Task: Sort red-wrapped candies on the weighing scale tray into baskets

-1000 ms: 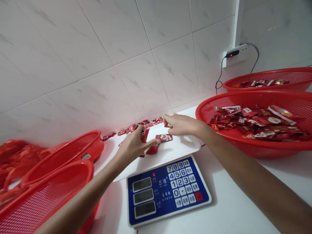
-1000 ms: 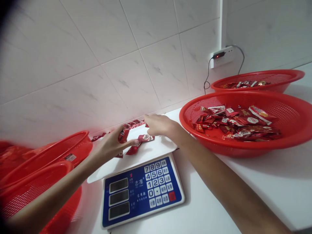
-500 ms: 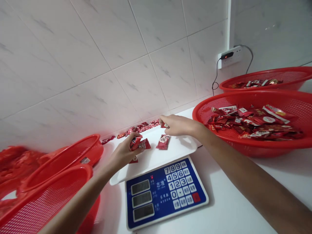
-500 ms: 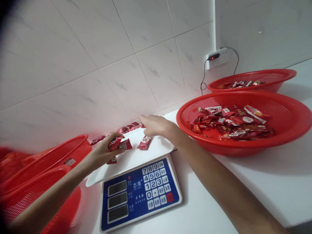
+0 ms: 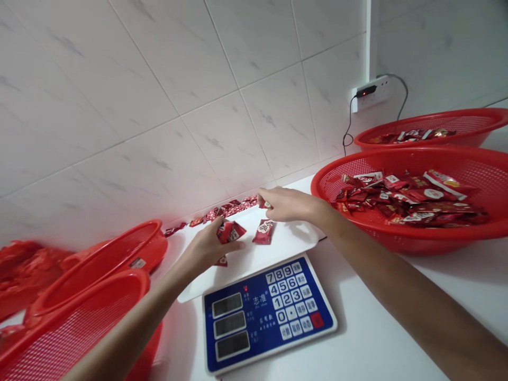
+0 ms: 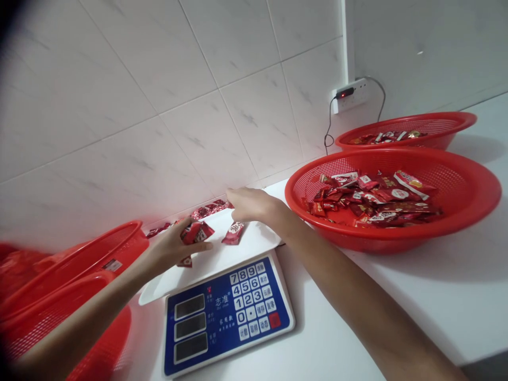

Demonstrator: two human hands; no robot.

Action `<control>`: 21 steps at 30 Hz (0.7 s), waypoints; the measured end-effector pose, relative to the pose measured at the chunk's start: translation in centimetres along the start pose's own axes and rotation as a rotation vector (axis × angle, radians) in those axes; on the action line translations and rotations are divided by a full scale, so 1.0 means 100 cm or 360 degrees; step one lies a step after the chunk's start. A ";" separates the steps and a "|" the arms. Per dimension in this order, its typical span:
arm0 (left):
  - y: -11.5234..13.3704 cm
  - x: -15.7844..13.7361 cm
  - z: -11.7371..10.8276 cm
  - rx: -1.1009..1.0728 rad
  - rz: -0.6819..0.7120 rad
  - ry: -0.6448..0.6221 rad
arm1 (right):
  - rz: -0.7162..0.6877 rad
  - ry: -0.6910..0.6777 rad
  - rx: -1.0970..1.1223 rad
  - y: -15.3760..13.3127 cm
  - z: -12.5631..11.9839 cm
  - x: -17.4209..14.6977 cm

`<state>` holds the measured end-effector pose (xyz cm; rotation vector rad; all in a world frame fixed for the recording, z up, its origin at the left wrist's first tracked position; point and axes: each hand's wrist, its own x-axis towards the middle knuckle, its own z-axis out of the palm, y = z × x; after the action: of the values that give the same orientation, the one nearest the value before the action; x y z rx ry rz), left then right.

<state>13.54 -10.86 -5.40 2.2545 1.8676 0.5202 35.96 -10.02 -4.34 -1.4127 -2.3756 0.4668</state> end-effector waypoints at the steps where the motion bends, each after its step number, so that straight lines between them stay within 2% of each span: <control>1: 0.005 0.000 0.000 -0.0136 -0.0012 0.0022 | -0.0013 0.0008 0.0005 0.000 0.000 0.000; 4: 0.022 0.000 0.003 -0.0346 0.0028 0.0080 | -0.0037 0.0034 -0.0005 0.000 0.000 0.000; 10: 0.047 0.008 0.019 -0.0189 0.0158 0.0144 | 0.0012 0.0063 -0.0013 0.002 0.000 0.001; 16: 0.045 0.016 0.031 0.0047 0.0116 -0.0093 | 0.0060 0.0073 -0.0050 0.001 -0.003 -0.001; 21: 0.041 0.013 0.028 -0.0070 0.0103 -0.0167 | 0.0029 0.0052 -0.0046 0.000 -0.003 -0.002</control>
<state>18.58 -10.14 -6.36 2.2737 1.7219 0.4385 36.11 -10.14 -4.11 -1.4443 -2.3547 0.4129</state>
